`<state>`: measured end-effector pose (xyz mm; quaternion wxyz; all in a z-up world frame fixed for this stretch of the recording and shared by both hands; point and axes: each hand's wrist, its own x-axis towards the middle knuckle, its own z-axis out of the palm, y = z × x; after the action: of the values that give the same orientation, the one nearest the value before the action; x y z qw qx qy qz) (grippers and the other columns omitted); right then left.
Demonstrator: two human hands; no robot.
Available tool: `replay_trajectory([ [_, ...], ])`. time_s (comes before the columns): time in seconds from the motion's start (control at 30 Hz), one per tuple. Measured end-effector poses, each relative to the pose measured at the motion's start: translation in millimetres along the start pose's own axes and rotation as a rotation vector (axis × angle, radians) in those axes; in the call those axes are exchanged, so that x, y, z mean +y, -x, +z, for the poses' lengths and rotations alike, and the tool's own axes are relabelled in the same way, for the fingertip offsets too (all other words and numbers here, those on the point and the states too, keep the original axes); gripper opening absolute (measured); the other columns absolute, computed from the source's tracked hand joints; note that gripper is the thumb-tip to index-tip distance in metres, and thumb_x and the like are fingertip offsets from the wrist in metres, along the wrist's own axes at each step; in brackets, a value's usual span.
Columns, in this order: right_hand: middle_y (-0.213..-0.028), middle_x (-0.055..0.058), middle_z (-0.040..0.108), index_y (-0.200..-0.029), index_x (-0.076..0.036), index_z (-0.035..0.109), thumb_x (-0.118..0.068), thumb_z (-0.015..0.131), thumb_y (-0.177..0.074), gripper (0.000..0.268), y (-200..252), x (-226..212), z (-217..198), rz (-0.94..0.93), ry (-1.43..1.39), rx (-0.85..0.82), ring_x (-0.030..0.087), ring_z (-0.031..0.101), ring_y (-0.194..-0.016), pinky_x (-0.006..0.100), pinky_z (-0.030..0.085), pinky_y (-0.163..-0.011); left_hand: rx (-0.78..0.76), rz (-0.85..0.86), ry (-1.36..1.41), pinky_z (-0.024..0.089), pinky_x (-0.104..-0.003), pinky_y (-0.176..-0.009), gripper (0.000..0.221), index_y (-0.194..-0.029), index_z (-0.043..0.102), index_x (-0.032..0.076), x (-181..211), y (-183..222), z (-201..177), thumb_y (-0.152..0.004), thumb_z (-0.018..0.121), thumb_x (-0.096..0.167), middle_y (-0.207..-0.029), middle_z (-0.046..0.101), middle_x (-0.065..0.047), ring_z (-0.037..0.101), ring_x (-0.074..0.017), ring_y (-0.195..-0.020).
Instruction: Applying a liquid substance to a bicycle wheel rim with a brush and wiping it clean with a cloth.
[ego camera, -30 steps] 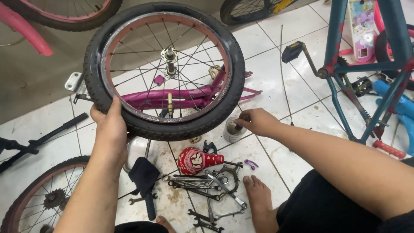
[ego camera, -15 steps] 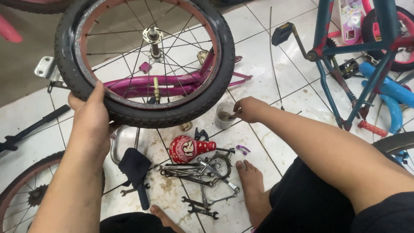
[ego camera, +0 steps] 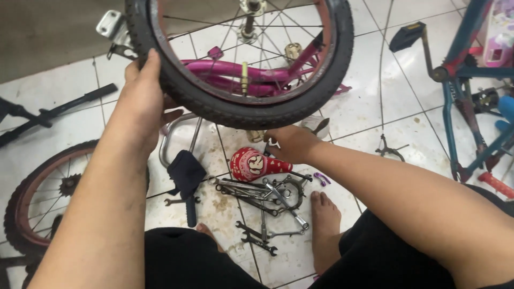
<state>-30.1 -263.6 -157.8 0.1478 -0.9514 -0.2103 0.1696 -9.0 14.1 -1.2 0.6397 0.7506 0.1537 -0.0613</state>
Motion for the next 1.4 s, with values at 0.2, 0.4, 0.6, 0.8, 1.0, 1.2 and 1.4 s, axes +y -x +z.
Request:
replay_trajectory([
  [0.2,-0.111,0.014,0.067,-0.12,-0.013,0.066,-0.026,0.066,-0.087,0.036,-60.0,-39.2,63.7,-0.324,-0.037,-0.019,0.036,0.063,-0.105,0.047,0.05,-0.093,-0.027,0.013,-0.037,0.058,-0.044,-0.091,0.061,-0.152,0.04,0.018,3.1,14.6,-12.9,-0.096,0.037,0.044,-0.133,0.066,-0.011,0.077,-0.0242,-0.095],
  [0.4,-0.122,0.02,0.066,-0.135,-0.011,0.058,-0.025,0.069,-0.081,0.058,-115.8,-91.3,136.6,-0.145,-0.187,-0.111,0.039,0.062,-0.113,0.046,0.049,-0.099,-0.039,0.088,0.042,0.059,-0.03,-0.06,0.059,-0.148,0.043,0.023,-16.6,-1.7,-13.5,-0.092,0.049,0.04,-0.125,0.073,-0.008,0.078,-0.0205,-0.076],
  [0.6,-0.123,0.027,0.061,-0.146,-0.007,0.045,-0.04,0.07,-0.084,0.075,-145.5,-116.0,228.8,0.03,-0.388,-0.08,0.044,0.065,-0.105,0.051,0.052,-0.092,-0.004,0.087,-0.062,0.068,-0.035,-0.083,0.074,-0.158,0.028,0.016,-13.7,-2.8,-12.0,-0.091,0.047,0.04,-0.141,0.064,-0.016,0.075,-0.0267,-0.113],
  [0.8,-0.125,0.023,0.061,-0.145,-0.01,0.048,-0.044,0.07,-0.084,0.073,-151.4,-143.1,249.3,-0.012,-0.434,-0.187,0.041,0.064,-0.109,0.051,0.051,-0.096,0.014,0.178,-0.008,0.056,-0.041,-0.102,0.069,-0.154,0.036,0.017,-24.4,-7.6,-7.6,-0.09,0.048,0.039,-0.139,0.068,-0.013,0.07,-0.0278,-0.125],
  [1.0,-0.127,0.017,0.062,-0.145,-0.015,0.051,-0.049,0.07,-0.085,0.071,-147.4,-169.1,256.6,-0.012,-0.511,-0.27,0.038,0.063,-0.114,0.051,0.05,-0.099,0.033,0.16,0.005,0.056,-0.037,-0.1,0.077,-0.156,0.03,0.012,-22.2,-5.0,-5.3,-0.087,0.046,0.042,-0.14,0.065,-0.016,0.069,-0.0289,-0.124],
  [1.2,-0.129,0.012,0.064,-0.144,-0.019,0.054,-0.054,0.07,-0.086,0.07,-139.3,-174.1,242.3,0.029,-0.581,-0.305,0.035,0.062,-0.119,0.051,0.048,-0.103,0.03,0.17,-0.088,0.05,-0.043,-0.106,0.077,-0.159,0.023,0.01,-22.4,-6.6,-5.6,-0.091,0.042,0.042,-0.151,0.053,-0.02,0.058,-0.0333,-0.134],
  [1.4,-0.131,0.007,0.065,-0.143,-0.023,0.057,-0.059,0.07,-0.086,0.068,-138.2,-177.8,203.0,0.063,-0.651,-0.297,0.032,0.061,-0.123,0.051,0.047,-0.107,0.014,0.163,-0.015,0.052,-0.04,-0.105,0.072,-0.157,0.029,0.014,-21.9,-8.9,-6.8,-0.092,0.046,0.039,-0.146,0.059,-0.017,0.063,-0.0303,-0.131],
])
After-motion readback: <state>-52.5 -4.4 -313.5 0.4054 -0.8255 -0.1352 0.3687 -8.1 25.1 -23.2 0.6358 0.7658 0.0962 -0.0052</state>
